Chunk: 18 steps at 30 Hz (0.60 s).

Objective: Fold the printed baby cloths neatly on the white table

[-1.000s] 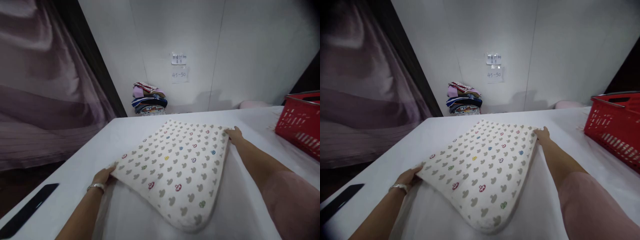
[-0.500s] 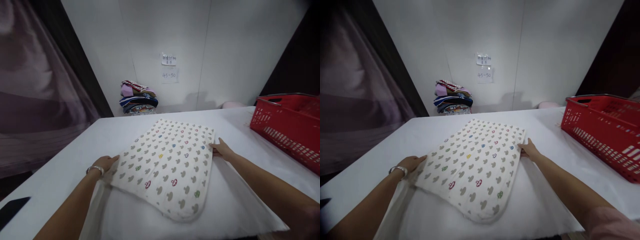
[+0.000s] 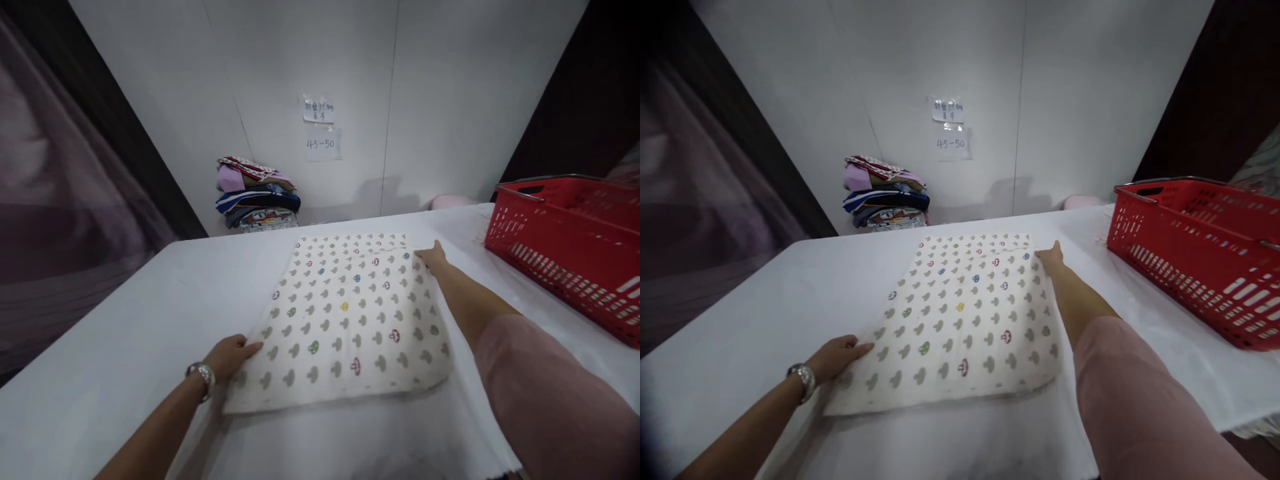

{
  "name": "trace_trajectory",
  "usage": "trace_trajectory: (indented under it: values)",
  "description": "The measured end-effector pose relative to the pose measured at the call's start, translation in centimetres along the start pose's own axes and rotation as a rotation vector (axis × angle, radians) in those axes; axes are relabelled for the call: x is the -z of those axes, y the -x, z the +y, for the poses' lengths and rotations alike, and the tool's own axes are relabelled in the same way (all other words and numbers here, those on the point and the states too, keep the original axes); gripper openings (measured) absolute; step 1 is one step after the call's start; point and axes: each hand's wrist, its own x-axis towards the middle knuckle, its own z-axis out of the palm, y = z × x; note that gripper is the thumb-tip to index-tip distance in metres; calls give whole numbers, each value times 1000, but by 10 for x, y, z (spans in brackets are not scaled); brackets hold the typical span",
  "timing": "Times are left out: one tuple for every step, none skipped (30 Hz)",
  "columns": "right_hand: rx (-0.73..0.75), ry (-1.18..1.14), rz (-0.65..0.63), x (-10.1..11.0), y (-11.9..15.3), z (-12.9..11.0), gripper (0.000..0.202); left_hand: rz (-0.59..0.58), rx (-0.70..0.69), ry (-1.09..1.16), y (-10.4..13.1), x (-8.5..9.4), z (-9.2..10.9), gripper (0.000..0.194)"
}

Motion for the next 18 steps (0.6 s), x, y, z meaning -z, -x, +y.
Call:
trace_trajectory:
  values:
    - [-25, 15, 5, 0, -3, 0, 107, -4, -1, 11, 6, -6, 4, 34]
    - [-48, 27, -5, 0, -4, 2, 108, -3, 9, 23, 10, -11, 7, 33]
    - [-64, 32, -23, 1, -1, 6, 110, 8, 26, 41, 13, -14, 8, 33]
    - [-76, 27, -46, 2, 3, 10, 111, 21, 41, 64, 14, -15, 7, 33]
    - [-83, 15, -70, 5, 9, 15, 112, 31, 51, 82, 14, -16, 7, 33]
    - [-90, 0, -98, 8, 16, 20, 112, 35, 55, 90, 14, -15, 6, 33]
    - [-99, -15, -129, 12, 24, 25, 111, 30, 54, 88, 13, -15, 6, 34]
    - [-106, -31, -160, 17, 32, 29, 110, 23, 51, 78, 12, -14, 7, 35]
    - [-108, -45, -191, 21, 39, 32, 108, 20, 48, 61, 10, -13, 10, 36]
    - [-105, -58, -218, 25, 46, 35, 106, 20, 45, 41, 8, -12, 13, 37]
    - [-101, -69, -237, 29, 52, 37, 105, 26, 44, 25, 5, -11, 18, 37]
    - [-97, -76, -250, 31, 57, 39, 104, 39, 41, 16, 1, -11, 23, 37]
    - [-96, -77, -254, 32, 60, 40, 103, 56, 32, 11, -4, -11, 29, 37]
    - [-101, -69, -250, 32, 61, 40, 103, 68, 24, 19, -9, -10, 35, 37]
    - [-112, -56, -243, 30, 59, 41, 103, 70, 20, 32, -15, -10, 41, 38]
    - [-124, -45, -234, 28, 57, 41, 103, 63, 21, 50, -22, -9, 47, 38]
    - [-122, -51, -227, 25, 52, 41, 102, 52, 24, 64, -29, -9, 54, 38]
    - [-104, -71, -222, 21, 46, 41, 101, 51, 30, 70, -36, -8, 59, 38]
